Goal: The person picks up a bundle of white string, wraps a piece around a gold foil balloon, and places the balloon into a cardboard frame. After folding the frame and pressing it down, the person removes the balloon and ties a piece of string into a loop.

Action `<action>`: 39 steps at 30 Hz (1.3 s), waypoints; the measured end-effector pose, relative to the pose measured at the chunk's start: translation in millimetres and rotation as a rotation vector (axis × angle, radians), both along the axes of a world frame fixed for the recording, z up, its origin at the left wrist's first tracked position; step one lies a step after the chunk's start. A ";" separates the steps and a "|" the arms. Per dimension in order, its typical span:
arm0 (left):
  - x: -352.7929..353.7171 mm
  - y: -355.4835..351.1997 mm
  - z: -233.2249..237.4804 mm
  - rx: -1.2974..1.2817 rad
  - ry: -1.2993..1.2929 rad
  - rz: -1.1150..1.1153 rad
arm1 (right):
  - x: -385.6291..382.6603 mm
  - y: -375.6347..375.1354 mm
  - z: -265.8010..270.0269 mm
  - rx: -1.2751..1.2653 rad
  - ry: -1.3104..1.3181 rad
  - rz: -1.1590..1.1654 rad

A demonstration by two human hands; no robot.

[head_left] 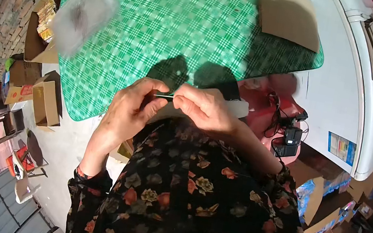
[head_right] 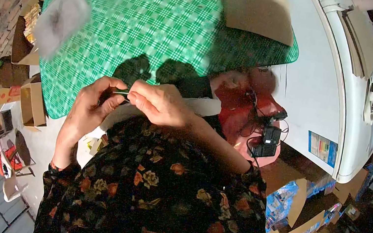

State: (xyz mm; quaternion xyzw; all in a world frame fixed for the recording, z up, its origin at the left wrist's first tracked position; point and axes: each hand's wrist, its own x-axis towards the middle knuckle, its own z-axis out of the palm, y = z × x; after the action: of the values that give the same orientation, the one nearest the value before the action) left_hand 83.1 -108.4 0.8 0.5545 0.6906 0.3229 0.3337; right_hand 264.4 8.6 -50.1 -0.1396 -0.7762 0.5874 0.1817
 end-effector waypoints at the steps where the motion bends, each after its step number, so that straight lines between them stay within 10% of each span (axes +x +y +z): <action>1: -4.3 -1.1 0.2 0.028 0.108 -0.013 | -1.1 2.9 1.7 -0.001 0.022 -0.020; 7: -17.1 9.0 48.4 -0.120 -0.483 -0.017 | -34.0 12.3 4.8 -0.130 0.256 -0.198; 12: -29.1 51.6 55.8 0.212 -0.752 0.018 | -71.4 10.8 53.2 -0.781 0.447 -0.120; 20: -82.9 93.3 78.0 0.403 -0.917 0.303 | -62.6 37.0 53.0 -0.418 0.099 -0.041; 24: -99.4 112.5 38.5 0.863 0.266 0.301 | -57.7 46.3 83.4 0.012 -0.010 0.021; 27: -96.3 104.5 20.3 0.658 0.623 0.024 | -61.5 65.6 113.0 0.221 0.107 -0.134; 33: -57.1 70.6 42.1 0.756 -0.030 -0.043 | -90.5 81.8 68.1 0.161 0.145 -0.183; 37: -89.8 76.5 48.1 0.903 0.236 0.159 | -85.4 32.5 116.3 0.031 -0.014 0.147; 39: -96.1 75.1 31.5 0.880 0.278 0.124 | -81.1 45.5 135.2 0.214 0.314 0.074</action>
State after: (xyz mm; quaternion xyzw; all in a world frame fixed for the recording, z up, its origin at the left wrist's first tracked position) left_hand -13.0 -33.3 32.4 0.6390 0.5579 0.5272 -0.0487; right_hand 183.2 54.1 85.1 0.0023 -0.8010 0.5223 0.2926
